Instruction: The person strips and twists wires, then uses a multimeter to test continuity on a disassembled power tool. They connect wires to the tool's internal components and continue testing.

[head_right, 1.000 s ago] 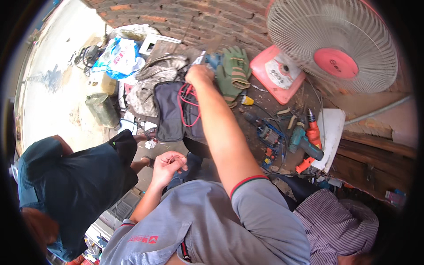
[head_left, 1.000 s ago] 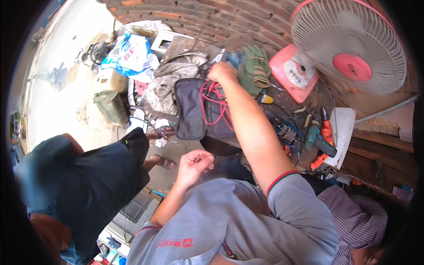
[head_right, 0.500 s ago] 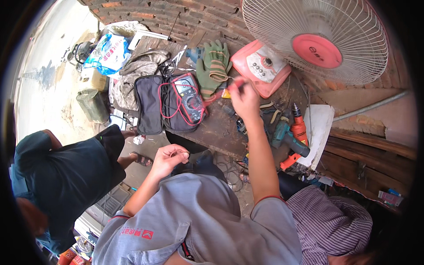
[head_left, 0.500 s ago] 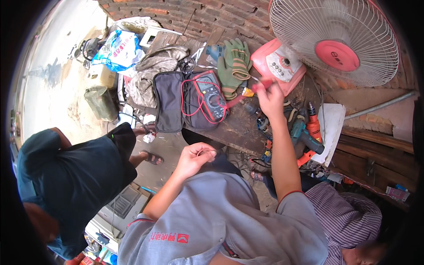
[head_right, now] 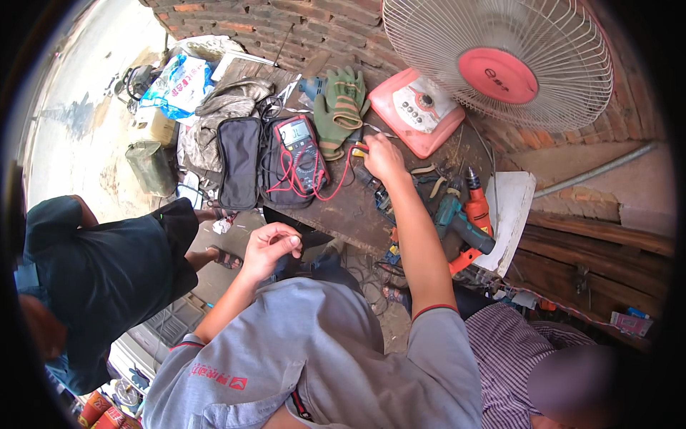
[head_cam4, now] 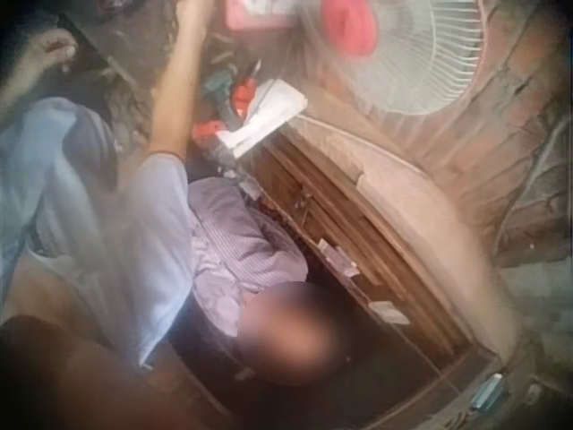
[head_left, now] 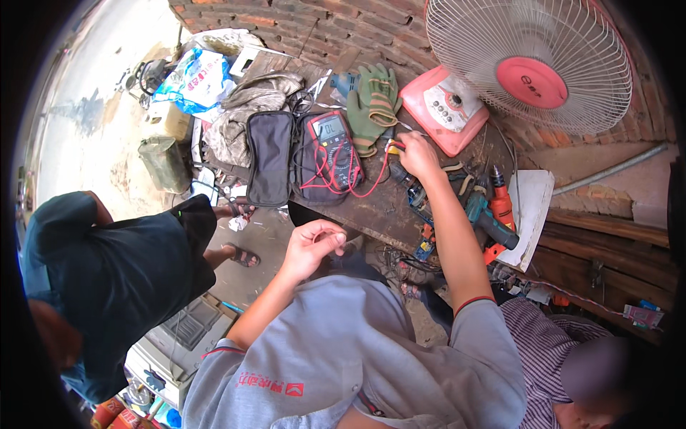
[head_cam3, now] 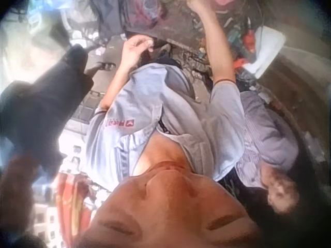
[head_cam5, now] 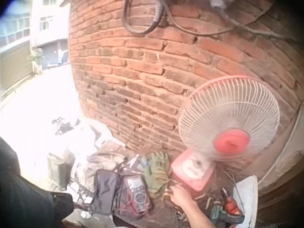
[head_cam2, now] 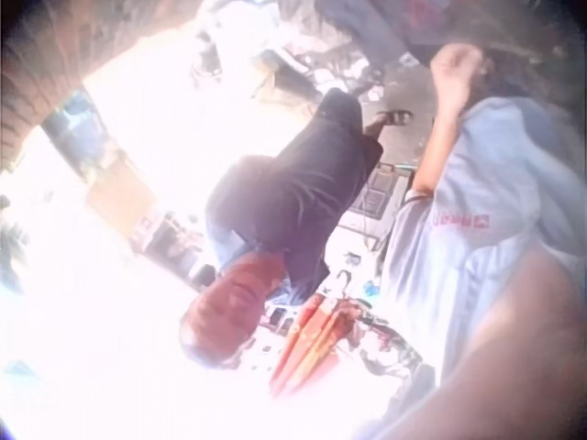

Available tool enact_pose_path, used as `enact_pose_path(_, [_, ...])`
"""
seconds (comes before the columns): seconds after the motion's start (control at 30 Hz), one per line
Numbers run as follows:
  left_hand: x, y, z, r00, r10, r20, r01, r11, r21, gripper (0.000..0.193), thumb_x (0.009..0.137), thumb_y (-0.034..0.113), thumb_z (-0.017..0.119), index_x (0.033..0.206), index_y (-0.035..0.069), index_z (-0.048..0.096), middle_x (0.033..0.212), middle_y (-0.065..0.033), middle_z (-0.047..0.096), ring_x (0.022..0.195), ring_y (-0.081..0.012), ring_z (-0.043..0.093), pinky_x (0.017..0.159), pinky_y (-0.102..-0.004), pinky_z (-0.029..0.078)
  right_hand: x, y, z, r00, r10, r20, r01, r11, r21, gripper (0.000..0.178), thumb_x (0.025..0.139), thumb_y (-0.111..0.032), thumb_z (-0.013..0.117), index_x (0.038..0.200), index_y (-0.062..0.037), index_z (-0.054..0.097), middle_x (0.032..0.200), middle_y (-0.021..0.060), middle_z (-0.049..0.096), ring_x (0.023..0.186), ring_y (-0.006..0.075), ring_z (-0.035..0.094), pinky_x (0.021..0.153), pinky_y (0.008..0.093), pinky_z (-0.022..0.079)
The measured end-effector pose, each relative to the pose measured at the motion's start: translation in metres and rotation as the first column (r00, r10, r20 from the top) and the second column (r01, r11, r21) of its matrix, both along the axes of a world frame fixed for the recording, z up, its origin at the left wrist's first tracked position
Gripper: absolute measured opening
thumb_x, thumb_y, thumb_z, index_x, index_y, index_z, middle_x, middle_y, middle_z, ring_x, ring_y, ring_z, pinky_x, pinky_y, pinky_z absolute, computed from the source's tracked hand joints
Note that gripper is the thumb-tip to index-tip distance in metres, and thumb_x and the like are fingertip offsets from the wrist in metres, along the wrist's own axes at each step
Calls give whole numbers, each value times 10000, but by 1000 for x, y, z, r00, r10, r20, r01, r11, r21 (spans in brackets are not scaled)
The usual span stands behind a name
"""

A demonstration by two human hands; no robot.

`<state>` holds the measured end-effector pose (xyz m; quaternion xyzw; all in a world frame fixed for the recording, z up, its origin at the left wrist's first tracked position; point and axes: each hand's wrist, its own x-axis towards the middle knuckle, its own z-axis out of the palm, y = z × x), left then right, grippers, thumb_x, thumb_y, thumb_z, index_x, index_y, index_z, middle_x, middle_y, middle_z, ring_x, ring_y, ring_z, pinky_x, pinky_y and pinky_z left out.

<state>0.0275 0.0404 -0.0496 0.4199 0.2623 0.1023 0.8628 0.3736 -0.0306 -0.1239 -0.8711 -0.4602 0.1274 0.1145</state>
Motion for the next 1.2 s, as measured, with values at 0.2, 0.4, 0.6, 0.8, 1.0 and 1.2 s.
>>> enact_pose_path(0.2, [20,12,4,976,217,33,-217,976,-20,111,958,47,686,1029,-38,688,1200,-121,667,825,-169,690,722,-289,547,-4,4,22,978,-77,-195,88,995,52,354,872,-313,784,1091,-49,697,1112,140,690,1034,338,670,893,433,533])
enact_pose_path(0.4, [102,24,7,988,121,93,-103,977,-184,161,961,83,683,1074,-32,692,1463,-185,533,1018,-200,714,768,-282,573,-30,-61,76,969,-10,-248,141,843,519,287,831,-37,773,1098,14,680,1077,121,695,1010,239,689,839,344,553])
enact_pose_path(0.6, [164,-6,-32,870,-338,358,272,936,224,116,922,22,711,1030,-7,740,1582,-207,419,1234,-168,594,975,-305,505,-62,-98,81,843,-4,-537,401,670,625,283,889,-67,752,1147,31,691,1138,112,677,1047,215,648,911,322,499])
enact_pose_path(0.8, [165,-30,-24,862,-343,374,238,924,298,83,899,10,727,978,5,751,1650,-221,292,1423,-188,430,1055,-313,440,-68,-115,79,852,10,-524,361,712,602,316,921,-175,746,1193,-17,715,1214,118,657,1132,234,635,983,341,479])
enact_pose_path(1.0, [148,-37,-15,857,-354,375,203,900,385,89,883,4,731,969,0,752,1640,-219,317,1420,-212,443,1047,-327,437,-81,-125,81,762,2,-648,438,734,518,336,923,-195,748,1196,-3,706,1160,103,678,1027,199,665,879,320,518])
enact_pose_path(1.2, [140,-29,-20,859,-389,332,203,855,478,99,868,9,750,963,-15,752,1574,-197,429,1340,-236,527,1080,-354,424,-101,-128,96,965,-219,-143,254,660,707,153,923,-88,699,993,46,679,1028,117,662,788,189,639,667,306,514])
